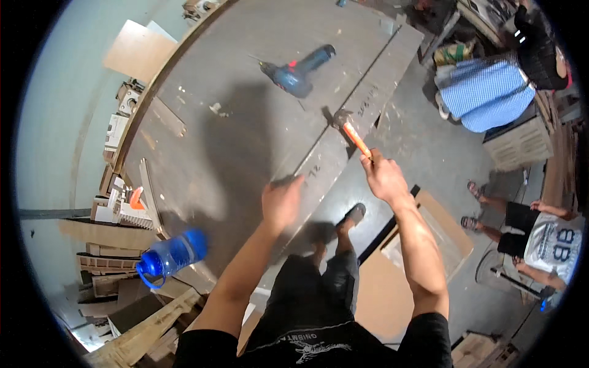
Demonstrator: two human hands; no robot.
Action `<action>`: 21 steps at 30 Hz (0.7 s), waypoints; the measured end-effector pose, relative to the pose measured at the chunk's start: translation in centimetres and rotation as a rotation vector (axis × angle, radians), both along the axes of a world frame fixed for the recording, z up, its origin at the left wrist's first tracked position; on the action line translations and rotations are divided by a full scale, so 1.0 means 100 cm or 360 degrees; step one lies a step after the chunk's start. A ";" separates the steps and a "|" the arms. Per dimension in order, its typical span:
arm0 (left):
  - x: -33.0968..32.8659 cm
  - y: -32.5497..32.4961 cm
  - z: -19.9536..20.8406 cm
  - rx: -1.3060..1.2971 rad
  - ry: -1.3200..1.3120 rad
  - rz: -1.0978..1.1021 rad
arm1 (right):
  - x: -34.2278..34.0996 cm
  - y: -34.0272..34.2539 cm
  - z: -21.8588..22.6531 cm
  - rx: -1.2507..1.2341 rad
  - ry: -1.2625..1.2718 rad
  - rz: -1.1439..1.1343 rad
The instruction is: The person constructs and finishes wooden shutter panels by drilling holes, hammering nails, and sanding the surfaces of the wood while collaborating with others in a workshop.
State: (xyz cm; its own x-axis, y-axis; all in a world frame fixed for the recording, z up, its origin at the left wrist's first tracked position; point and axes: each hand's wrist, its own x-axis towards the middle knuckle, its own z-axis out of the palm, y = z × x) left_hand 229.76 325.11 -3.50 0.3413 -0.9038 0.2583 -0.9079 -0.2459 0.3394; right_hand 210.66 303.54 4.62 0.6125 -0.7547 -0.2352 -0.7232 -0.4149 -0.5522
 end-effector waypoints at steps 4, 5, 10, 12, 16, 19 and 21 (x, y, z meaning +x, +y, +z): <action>-0.001 0.007 0.002 -0.0024 0.0057 0.0076 | 0.022 -0.004 0.101 0.0064 -0.0537 -0.0326; -0.003 0.008 0.004 -0.0014 0.0071 0.0066 | 0.019 0.001 0.111 0.0054 -0.0731 -0.0452; -0.005 -0.005 0.015 0.0099 -0.0002 0.0059 | 0.005 0.012 -0.008 -0.0216 -0.0261 -0.0363; -0.006 0.003 0.004 0.0022 -0.0057 0.0028 | 0.000 0.015 -0.024 0.0080 0.0184 -0.0172; 0.002 -0.005 -0.002 0.0191 -0.0215 0.0106 | 0.004 0.020 0.015 0.0227 -0.0076 -0.0249; -0.002 0.002 -0.003 0.0018 -0.0183 0.0075 | -0.027 0.066 -0.012 0.0434 -0.0424 -0.0409; -0.007 -0.008 0.011 0.0184 -0.0135 0.0100 | -0.041 0.102 -0.047 0.0471 -0.0588 -0.0573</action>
State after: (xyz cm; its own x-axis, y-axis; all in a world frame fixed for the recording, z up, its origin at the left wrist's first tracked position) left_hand 229.09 324.33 -2.37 0.3797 -0.9066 0.1841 -0.9137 -0.3363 0.2281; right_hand 206.52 313.76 -0.08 0.4113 -0.8650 -0.2873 -0.5279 0.0309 -0.8487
